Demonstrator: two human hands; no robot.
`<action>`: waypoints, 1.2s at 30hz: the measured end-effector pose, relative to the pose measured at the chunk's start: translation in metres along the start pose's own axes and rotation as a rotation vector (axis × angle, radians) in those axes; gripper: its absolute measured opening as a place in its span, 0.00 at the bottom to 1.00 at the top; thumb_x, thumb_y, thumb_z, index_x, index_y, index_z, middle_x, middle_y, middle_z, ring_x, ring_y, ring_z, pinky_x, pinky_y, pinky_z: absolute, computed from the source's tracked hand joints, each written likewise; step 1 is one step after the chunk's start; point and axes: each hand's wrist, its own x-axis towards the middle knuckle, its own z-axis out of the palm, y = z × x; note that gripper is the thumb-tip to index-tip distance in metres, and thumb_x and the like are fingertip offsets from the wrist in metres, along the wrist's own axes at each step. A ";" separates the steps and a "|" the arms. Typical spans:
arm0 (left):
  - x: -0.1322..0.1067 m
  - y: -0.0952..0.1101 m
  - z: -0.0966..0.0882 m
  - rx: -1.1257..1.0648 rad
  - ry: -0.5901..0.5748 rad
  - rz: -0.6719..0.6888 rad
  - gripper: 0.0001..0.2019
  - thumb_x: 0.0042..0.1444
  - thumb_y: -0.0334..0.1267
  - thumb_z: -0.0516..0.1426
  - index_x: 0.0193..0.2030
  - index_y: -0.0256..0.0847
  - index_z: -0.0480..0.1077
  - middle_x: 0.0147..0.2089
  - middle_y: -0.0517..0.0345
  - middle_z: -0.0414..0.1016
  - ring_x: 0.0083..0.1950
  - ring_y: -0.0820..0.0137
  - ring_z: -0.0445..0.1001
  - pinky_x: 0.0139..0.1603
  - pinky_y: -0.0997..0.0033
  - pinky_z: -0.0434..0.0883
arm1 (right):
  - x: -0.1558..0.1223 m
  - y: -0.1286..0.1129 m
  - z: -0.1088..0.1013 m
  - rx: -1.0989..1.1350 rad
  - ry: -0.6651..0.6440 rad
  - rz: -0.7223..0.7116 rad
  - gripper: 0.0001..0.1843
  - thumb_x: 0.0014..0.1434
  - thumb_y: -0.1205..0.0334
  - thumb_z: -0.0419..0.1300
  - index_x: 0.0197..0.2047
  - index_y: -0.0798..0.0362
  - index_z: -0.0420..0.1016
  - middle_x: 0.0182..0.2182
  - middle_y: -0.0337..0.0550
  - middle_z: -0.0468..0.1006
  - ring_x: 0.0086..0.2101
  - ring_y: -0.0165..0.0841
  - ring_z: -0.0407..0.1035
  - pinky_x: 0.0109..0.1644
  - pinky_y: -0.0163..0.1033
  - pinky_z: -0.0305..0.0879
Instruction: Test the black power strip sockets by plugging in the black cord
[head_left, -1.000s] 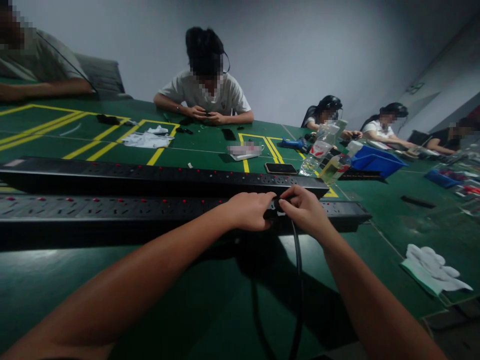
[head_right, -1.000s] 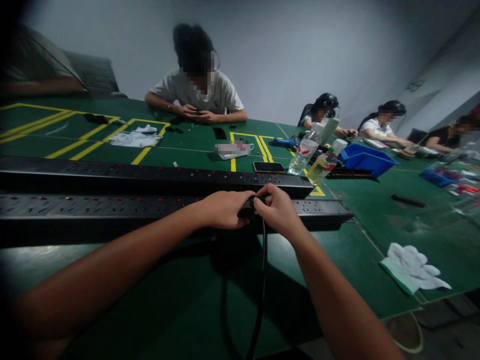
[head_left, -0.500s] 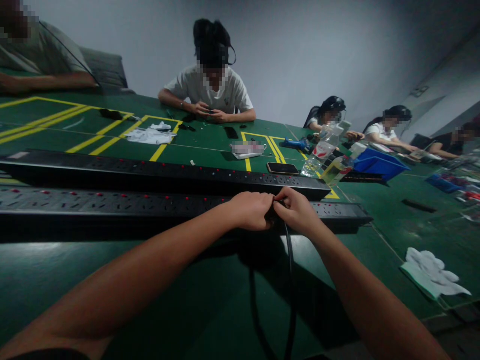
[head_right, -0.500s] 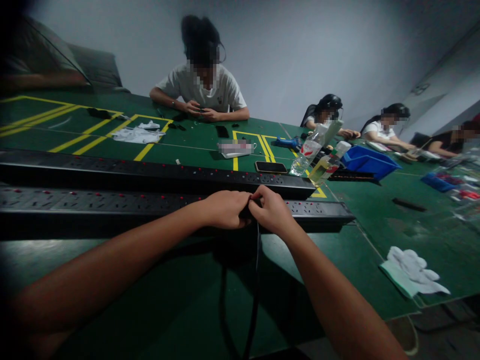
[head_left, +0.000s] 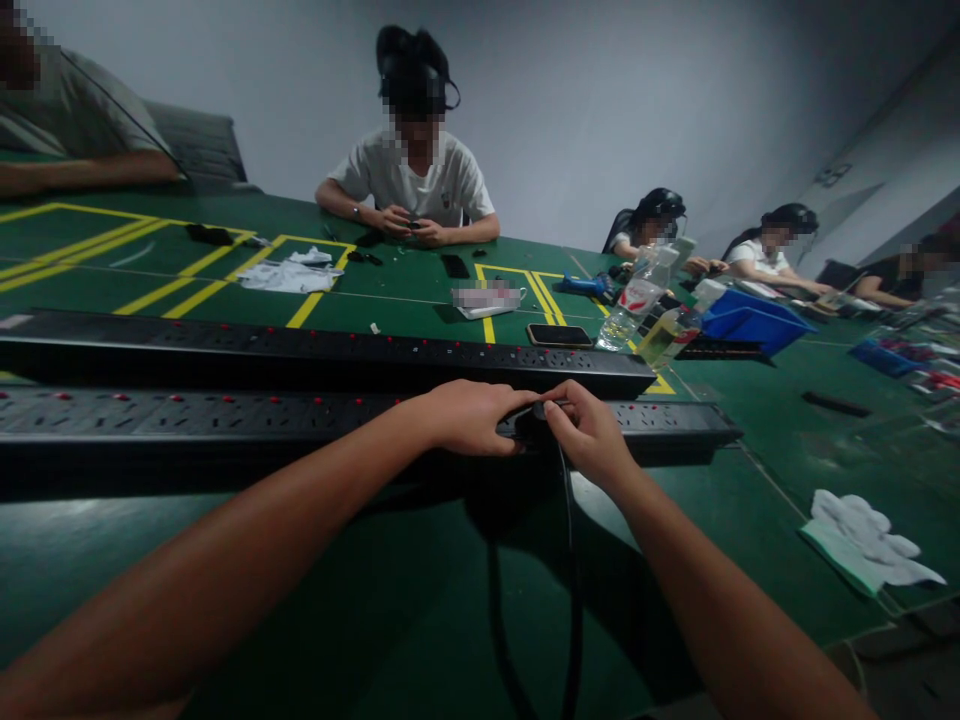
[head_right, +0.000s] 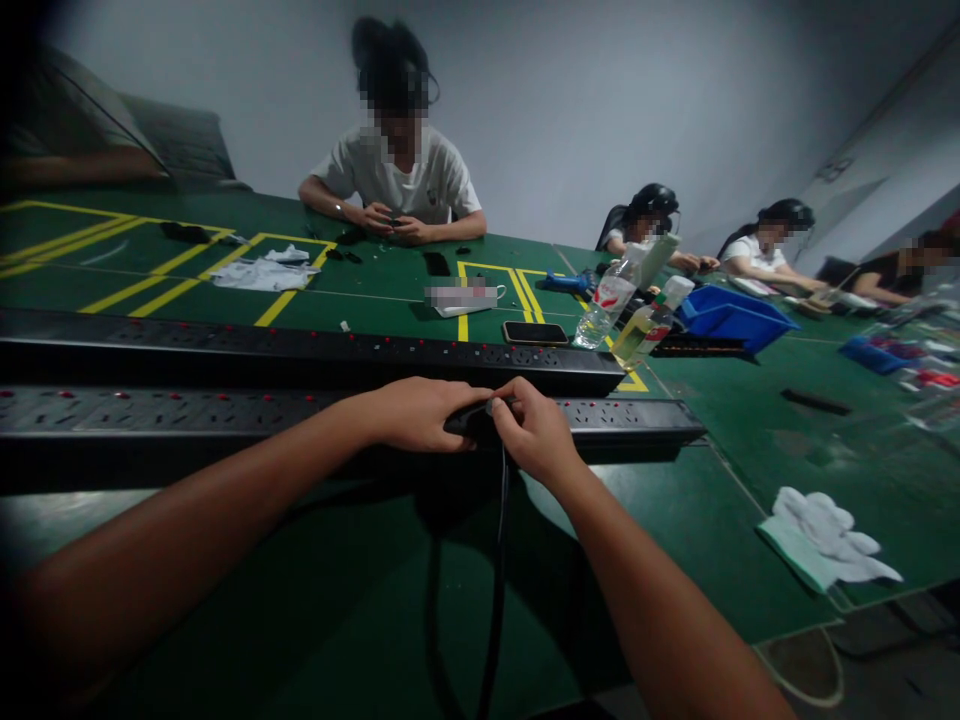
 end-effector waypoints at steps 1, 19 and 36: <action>0.000 0.000 0.000 0.004 0.003 -0.001 0.36 0.55 0.59 0.52 0.69 0.52 0.49 0.58 0.54 0.71 0.52 0.60 0.73 0.48 0.63 0.68 | 0.000 0.000 0.000 -0.002 0.000 0.004 0.11 0.63 0.54 0.52 0.39 0.51 0.69 0.20 0.34 0.67 0.21 0.29 0.60 0.24 0.34 0.49; -0.001 0.007 -0.003 0.028 0.006 -0.023 0.34 0.55 0.58 0.52 0.67 0.50 0.54 0.57 0.53 0.71 0.51 0.57 0.74 0.49 0.60 0.70 | -0.001 0.004 0.001 0.015 -0.005 -0.020 0.09 0.64 0.56 0.51 0.40 0.51 0.68 0.23 0.35 0.69 0.23 0.29 0.63 0.26 0.34 0.54; -0.001 0.006 -0.002 0.060 0.016 -0.007 0.33 0.56 0.56 0.52 0.67 0.49 0.54 0.55 0.53 0.72 0.50 0.59 0.74 0.46 0.62 0.70 | -0.002 0.000 -0.001 0.002 0.002 -0.022 0.08 0.63 0.58 0.52 0.40 0.51 0.69 0.23 0.35 0.70 0.23 0.30 0.64 0.27 0.34 0.54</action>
